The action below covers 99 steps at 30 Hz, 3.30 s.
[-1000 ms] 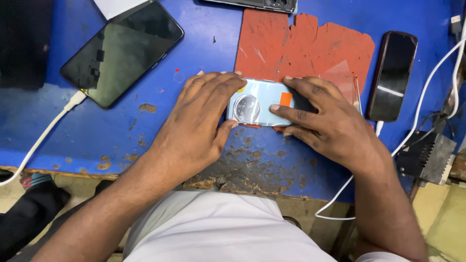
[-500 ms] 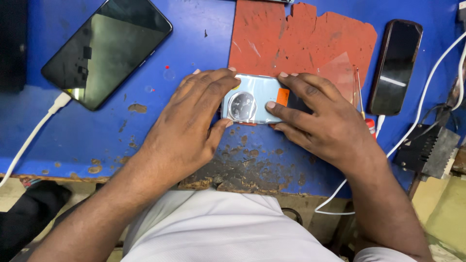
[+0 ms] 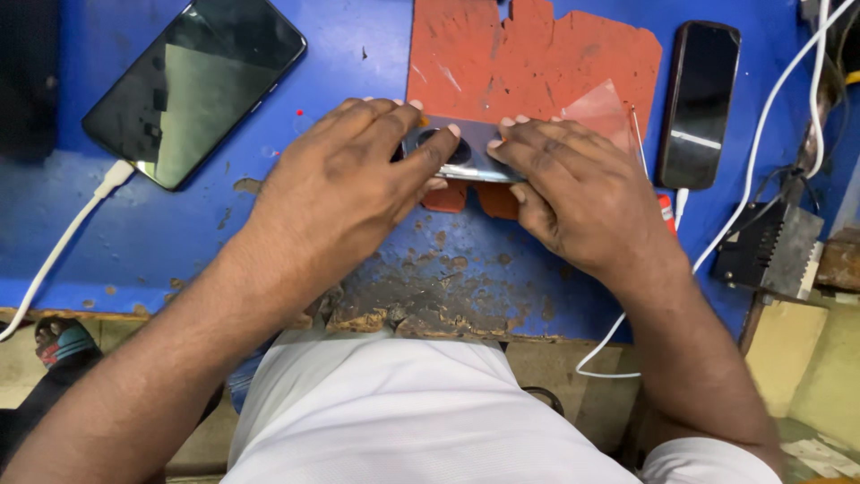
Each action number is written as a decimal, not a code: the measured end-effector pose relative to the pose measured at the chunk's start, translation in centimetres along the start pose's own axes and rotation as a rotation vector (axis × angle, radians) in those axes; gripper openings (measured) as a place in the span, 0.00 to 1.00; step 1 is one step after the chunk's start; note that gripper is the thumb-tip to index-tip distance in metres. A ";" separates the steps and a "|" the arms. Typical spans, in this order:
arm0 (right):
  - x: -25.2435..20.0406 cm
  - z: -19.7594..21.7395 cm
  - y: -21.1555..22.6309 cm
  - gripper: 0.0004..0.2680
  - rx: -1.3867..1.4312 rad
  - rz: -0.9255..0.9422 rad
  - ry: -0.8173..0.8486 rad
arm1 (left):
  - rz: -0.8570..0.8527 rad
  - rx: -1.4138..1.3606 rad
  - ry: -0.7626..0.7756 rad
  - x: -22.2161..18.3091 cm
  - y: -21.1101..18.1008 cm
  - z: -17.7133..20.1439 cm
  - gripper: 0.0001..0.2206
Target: The person assembles a mobile phone by placing the back panel onto the chassis and using a screwdriver to secure internal components.
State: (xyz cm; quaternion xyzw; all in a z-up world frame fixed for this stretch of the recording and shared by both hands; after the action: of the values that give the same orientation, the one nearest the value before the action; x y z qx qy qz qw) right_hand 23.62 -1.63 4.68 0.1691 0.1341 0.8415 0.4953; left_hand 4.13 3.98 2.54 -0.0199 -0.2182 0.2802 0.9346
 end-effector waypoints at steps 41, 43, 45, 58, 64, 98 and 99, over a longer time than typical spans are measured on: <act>1.3 -0.1 2.3 0.09 0.115 0.042 -0.311 | 0.049 -0.055 0.038 0.2 0.3 -0.5 0.17; 1.3 -0.2 2.2 0.09 0.137 0.032 -0.318 | 0.054 -0.071 0.031 0.2 0.4 -0.6 0.17; 1.2 -0.2 2.2 0.09 0.145 0.025 -0.320 | 0.060 -0.085 0.027 0.2 0.6 -0.6 0.18; 1.3 -0.3 2.5 0.08 0.145 0.027 -0.324 | 0.094 -0.178 0.030 -0.1 1.0 -1.1 0.21; 0.9 -0.6 3.2 0.09 0.120 0.024 -0.230 | 0.018 -0.085 0.048 -0.8 0.3 -0.8 0.24; -0.1 0.3 1.0 0.29 0.228 -0.205 -0.019 | 0.200 -0.372 0.111 -1.7 1.2 -1.0 0.43; -0.2 0.3 0.9 0.29 0.251 -0.206 -0.031 | 0.203 -0.369 0.122 -1.7 1.3 -0.8 0.44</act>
State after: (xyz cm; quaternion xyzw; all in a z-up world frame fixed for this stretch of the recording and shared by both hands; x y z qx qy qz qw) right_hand 23.16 -2.23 5.28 0.2281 0.2472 0.7602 0.5559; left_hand 2.55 4.23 0.95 -0.2295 -0.2057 0.3266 0.8935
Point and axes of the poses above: each hand's wrist, its own x-axis towards the middle knuckle, its own z-axis out of the back of the hand, y = z × x, the point moved 5 cm from there along x, towards the middle knuckle, and after that the axes turned 13 degrees about x, right-handed, at the moved point
